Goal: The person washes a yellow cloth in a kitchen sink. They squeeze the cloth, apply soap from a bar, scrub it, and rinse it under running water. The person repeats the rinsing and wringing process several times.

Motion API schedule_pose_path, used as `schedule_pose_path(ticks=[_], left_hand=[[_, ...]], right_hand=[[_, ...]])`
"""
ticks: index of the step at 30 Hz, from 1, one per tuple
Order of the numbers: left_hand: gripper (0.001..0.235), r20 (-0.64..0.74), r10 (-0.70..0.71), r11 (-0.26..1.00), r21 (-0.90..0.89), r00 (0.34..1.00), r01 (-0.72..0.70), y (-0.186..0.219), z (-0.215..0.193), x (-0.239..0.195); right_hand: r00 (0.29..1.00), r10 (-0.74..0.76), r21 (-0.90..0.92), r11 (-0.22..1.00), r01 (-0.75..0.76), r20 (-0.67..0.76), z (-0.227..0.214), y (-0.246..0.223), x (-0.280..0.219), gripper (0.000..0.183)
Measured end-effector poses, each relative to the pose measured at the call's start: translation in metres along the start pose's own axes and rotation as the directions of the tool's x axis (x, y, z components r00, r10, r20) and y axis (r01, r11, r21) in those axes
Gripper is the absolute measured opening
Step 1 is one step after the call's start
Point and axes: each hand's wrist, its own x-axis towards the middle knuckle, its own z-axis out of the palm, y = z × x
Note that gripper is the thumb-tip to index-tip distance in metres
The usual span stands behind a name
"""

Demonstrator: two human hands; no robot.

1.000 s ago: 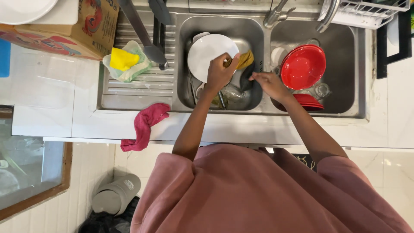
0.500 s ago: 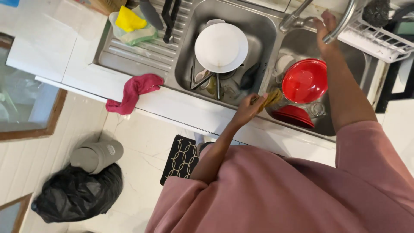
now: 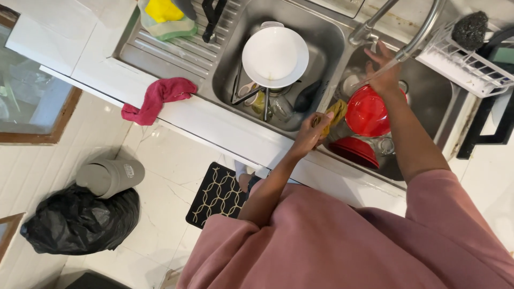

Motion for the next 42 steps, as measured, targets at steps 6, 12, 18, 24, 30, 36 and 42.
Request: schedule_pose_path(ticks=[6, 12, 18, 24, 30, 36, 42], left_hand=[[0.051, -0.182, 0.062, 0.997, 0.063, 0.981, -0.051, -0.038, -0.01, 0.066], [0.034, -0.109, 0.107, 0.994, 0.005, 0.988, -0.107, -0.083, -0.026, 0.15], [0.049, -0.019, -0.128, 0.988, -0.09, 0.992, 0.126, -0.073, 0.008, 0.181], [0.073, 0.141, -0.196, 0.971, -0.111, 0.97, 0.212, -0.054, 0.036, 0.199], [0.062, -0.003, -0.148, 0.986, 0.073, 0.989, 0.148, -0.082, 0.028, 0.24], [0.048, -0.192, -0.159, 0.966, 0.172, 0.968, 0.192, -0.118, 0.01, 0.273], [0.059, -0.259, -0.136, 0.976, 0.131, 0.956, 0.174, -0.062, 0.024, 0.23]], right_hand=[[0.788, 0.323, 0.214, 0.846, -0.489, 0.525, -0.036, -0.056, 0.0, 0.026], [0.886, 0.101, 0.264, 0.934, -0.241, 0.452, -0.067, -0.085, 0.001, 0.027], [0.883, 0.09, 0.308, 0.917, -0.254, 0.46, -0.098, -0.11, 0.01, 0.037], [0.863, 0.386, 0.518, 0.691, -0.505, 0.326, -0.079, -0.092, -0.01, 0.05], [0.883, 0.356, 0.442, 0.768, -0.463, 0.305, -0.063, -0.065, -0.032, 0.048], [0.901, 0.36, 0.502, 0.748, -0.434, 0.242, -0.082, -0.106, -0.026, 0.052], [0.813, 0.464, 0.465, 0.667, -0.582, 0.353, -0.074, -0.101, -0.025, 0.037]])
